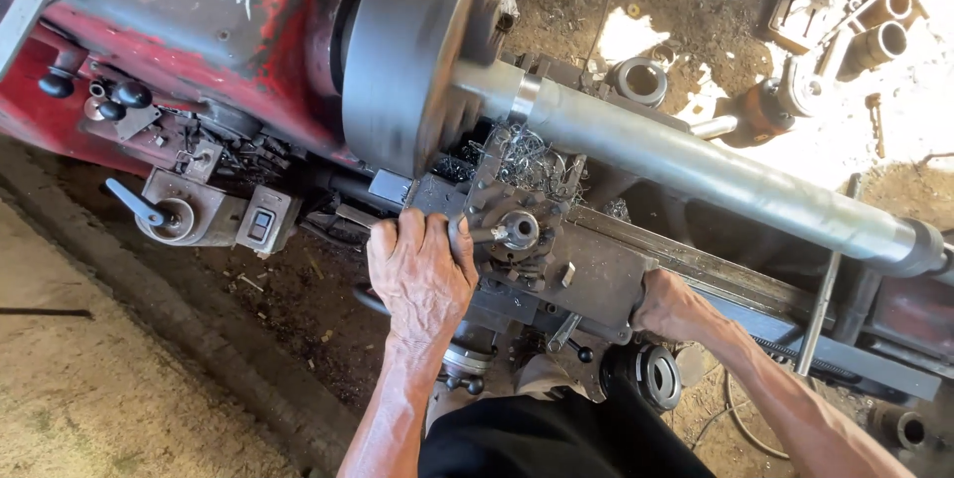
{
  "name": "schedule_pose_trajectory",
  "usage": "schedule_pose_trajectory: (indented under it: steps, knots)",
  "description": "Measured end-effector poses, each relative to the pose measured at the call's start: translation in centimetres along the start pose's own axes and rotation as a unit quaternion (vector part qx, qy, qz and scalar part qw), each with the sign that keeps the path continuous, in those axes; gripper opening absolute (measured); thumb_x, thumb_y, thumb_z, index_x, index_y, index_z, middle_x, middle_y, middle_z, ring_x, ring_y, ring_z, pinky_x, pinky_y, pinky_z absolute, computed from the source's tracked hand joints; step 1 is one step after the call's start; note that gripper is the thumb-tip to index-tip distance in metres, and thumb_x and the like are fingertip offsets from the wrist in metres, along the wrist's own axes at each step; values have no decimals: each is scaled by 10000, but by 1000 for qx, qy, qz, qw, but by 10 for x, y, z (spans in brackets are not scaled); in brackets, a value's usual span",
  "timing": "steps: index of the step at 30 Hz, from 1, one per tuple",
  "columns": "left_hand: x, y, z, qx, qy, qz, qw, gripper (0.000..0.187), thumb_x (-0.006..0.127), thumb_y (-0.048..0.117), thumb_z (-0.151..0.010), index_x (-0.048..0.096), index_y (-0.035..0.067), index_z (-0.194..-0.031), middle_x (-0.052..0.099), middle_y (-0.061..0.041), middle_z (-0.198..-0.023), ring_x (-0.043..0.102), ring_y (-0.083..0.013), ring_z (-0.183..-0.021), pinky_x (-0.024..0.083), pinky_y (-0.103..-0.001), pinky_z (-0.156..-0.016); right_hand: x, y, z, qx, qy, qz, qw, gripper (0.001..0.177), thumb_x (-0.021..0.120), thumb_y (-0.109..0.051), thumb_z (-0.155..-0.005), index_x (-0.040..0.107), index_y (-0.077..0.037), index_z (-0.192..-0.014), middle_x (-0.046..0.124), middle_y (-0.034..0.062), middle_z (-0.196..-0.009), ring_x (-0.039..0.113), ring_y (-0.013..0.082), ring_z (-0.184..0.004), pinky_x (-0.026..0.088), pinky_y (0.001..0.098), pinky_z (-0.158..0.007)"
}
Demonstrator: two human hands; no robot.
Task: The person operates a metal lathe, using both hands to control the tool post and carriage while a cylindrical metal rod rotates. Metal shavings are produced as the tool cuts the workpiece. The person periodically adjusts the tool position and clears shavings from the cutting area.
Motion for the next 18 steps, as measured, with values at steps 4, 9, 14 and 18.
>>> schedule_pose_trajectory:
  steps: [4,9,14,18]
  knots:
    - [-3,1,-3,3,10,11,1000,420,419,331,-1087,571,152,-739,433,-42,-748,492,-260,-722,434,-358,-666,16,36,-20,48,-59,-37,996,363,727,-200,-675,647,134,-793,663,380,-745,735,414,-802,551,480,-633]
    - [-4,0,-5,-7,19,16,1000,441,410,352,-1093,559,160,-726,429,-40,-748,487,-247,-728,443,-355,-663,31,81,-58,-8,-118,-40,992,318,893,-175,-519,708,65,-614,601,173,-522,647,244,-500,515,400,-488]
    - [-6,1,-7,-11,19,15,1000,445,407,350,-1097,563,162,-724,432,-36,-743,493,-246,-723,452,-349,-658,19,72,-60,34,-190,-99,976,283,925,-134,-558,734,60,-635,650,151,-544,609,202,-483,504,305,-479]
    - [-5,0,-7,-8,25,12,1000,438,409,347,-1091,545,175,-712,424,-37,-731,494,-246,-719,463,-353,-665,-1,40,-46,98,-253,-153,950,240,936,-55,-546,729,26,-637,615,96,-501,542,141,-427,423,245,-421]
Point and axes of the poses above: each hand's wrist, its own z-axis away from the middle knuckle, its own x-axis out of the palm, y = z × x, the point moved 4 cm from there along -z, towards the middle knuckle
